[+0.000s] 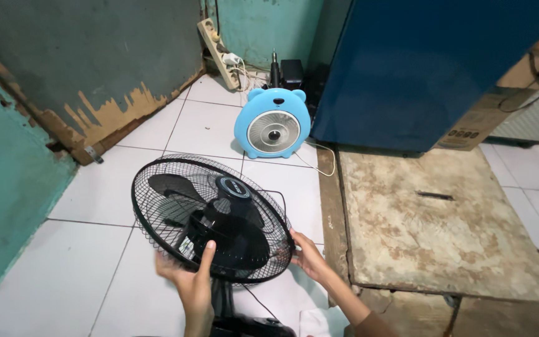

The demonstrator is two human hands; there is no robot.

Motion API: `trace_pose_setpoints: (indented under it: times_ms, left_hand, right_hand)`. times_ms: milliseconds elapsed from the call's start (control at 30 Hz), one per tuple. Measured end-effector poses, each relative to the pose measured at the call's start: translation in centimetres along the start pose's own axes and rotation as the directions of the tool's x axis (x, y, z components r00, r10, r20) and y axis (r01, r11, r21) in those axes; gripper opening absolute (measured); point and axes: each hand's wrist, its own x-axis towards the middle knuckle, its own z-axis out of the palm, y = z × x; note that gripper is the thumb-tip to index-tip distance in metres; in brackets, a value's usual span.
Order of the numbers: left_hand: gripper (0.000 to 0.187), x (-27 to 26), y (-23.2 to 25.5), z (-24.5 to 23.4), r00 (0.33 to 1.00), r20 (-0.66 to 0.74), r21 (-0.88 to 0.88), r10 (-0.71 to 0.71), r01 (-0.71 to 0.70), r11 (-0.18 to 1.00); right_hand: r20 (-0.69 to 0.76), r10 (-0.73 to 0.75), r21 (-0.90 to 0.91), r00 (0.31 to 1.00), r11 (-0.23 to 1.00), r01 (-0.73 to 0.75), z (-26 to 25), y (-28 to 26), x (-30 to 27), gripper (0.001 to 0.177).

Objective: The person disassembles a black electric fan by removing the front grille, fan blades, and central hub cap. They then wipe the exposed motor housing with a white cloth. The fan remains disassembled at the end of the clip.

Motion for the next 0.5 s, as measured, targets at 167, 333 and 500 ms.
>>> trace_pose_setpoints:
  times_ms: [167, 333, 500]
  left_hand:
    - [0.109, -0.4, 1.7, -0.9, 0.833, 0.101, 0.303, 0.543, -0.546, 0.781]
    - [0.071, 2.5, 3.4, -2.5, 0.722, 0.435, 0.506, 0.538, -0.690, 0.518]
    - [0.101, 4.9, 4.5, -4.5, 0.383, 0.748, 0.271, 0.542, -0.922, 0.276]
  right_hand:
    - [0.061, -0.069, 0.031, 0.996, 0.997, 0.067, -3.0, 0.3, 1.3, 0.044]
    - [0.092, 0.042, 0.055, 0.995, 0.997, -0.048, -4.5, 0.7, -0.2, 0.048]
    - [-0.388, -0.129, -0.237, 0.913, 0.971, 0.037, -12.1, -1.5, -6.5, 0.039]
